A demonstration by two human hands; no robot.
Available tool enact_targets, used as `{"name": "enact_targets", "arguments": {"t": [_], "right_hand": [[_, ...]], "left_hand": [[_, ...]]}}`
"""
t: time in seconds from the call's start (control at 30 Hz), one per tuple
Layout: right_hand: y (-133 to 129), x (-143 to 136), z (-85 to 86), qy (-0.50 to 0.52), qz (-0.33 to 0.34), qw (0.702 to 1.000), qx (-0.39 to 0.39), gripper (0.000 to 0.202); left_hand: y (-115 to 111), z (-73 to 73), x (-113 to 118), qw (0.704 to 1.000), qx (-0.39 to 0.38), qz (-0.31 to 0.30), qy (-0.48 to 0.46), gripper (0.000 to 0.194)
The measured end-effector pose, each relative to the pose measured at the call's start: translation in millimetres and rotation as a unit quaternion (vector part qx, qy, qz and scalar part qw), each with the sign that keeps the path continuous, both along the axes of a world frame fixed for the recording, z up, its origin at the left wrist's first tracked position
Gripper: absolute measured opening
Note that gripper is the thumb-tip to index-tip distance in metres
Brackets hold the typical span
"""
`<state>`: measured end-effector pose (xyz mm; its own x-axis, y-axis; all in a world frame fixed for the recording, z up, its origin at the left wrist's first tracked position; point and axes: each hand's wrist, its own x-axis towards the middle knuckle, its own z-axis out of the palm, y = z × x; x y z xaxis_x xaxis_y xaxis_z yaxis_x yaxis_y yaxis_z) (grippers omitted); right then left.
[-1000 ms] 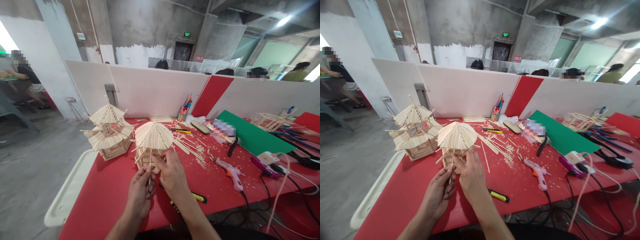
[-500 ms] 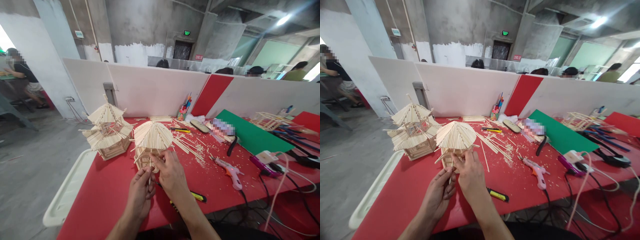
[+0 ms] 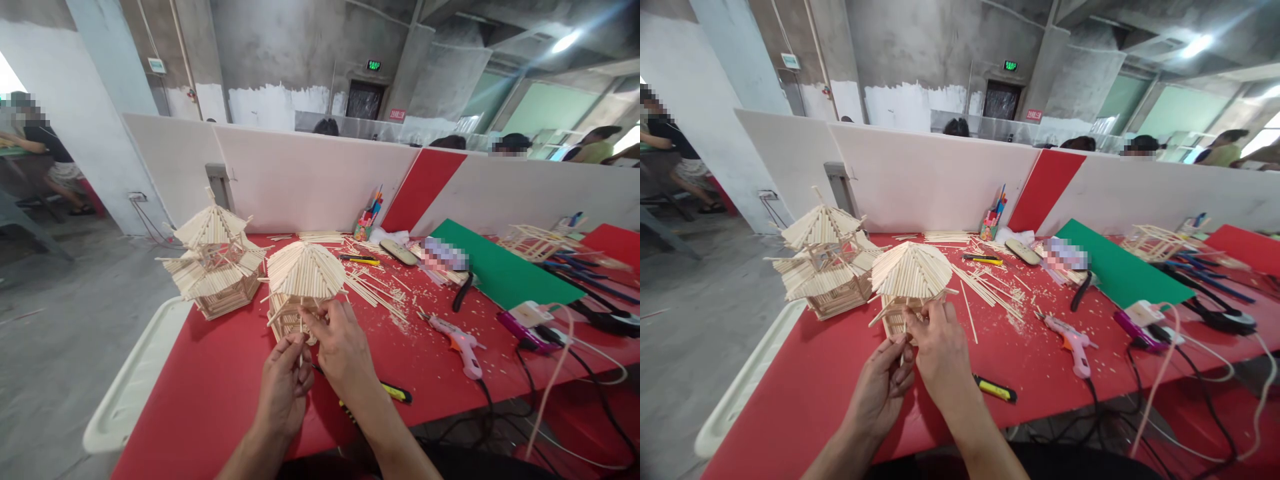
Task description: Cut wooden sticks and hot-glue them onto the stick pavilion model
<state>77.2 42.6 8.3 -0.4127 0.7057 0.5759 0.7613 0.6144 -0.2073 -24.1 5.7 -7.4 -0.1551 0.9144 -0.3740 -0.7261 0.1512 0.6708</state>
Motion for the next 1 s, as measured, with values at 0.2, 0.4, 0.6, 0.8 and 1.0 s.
{"name": "enact_targets", "arguments": {"t": [0.2, 0.4, 0.6, 0.8, 1.0], "right_hand": [[0.3, 0.0, -0.7, 0.001, 0.006, 1.0, 0.002, 0.053], [0.9, -0.2, -2.9, 0.003, 0.007, 1.0, -0.008, 0.053], [0.9, 0.2, -4.6, -0.002, 0.003, 1.0, 0.002, 0.054], [0.8, -0.3, -4.4, -0.002, 0.002, 1.0, -0.003, 0.058], [3.1, 1.7, -7.7, 0.011, 0.001, 1.0, 0.008, 0.064]], "left_hand": [[0.3, 1.0, 0.0, 1.0, 0.003, -0.003, 0.0, 0.033], [-0.4, 1.3, -0.1, 1.0, -0.001, -0.002, -0.006, 0.034], [-1.9, 2.3, -0.9, 1.0, -0.005, -0.002, -0.006, 0.034], [-0.7, 1.6, -1.7, 1.0, -0.004, -0.006, -0.004, 0.033], [-8.6, -3.1, -5.7, 1.0, 0.006, -0.007, 0.023, 0.034]]}}
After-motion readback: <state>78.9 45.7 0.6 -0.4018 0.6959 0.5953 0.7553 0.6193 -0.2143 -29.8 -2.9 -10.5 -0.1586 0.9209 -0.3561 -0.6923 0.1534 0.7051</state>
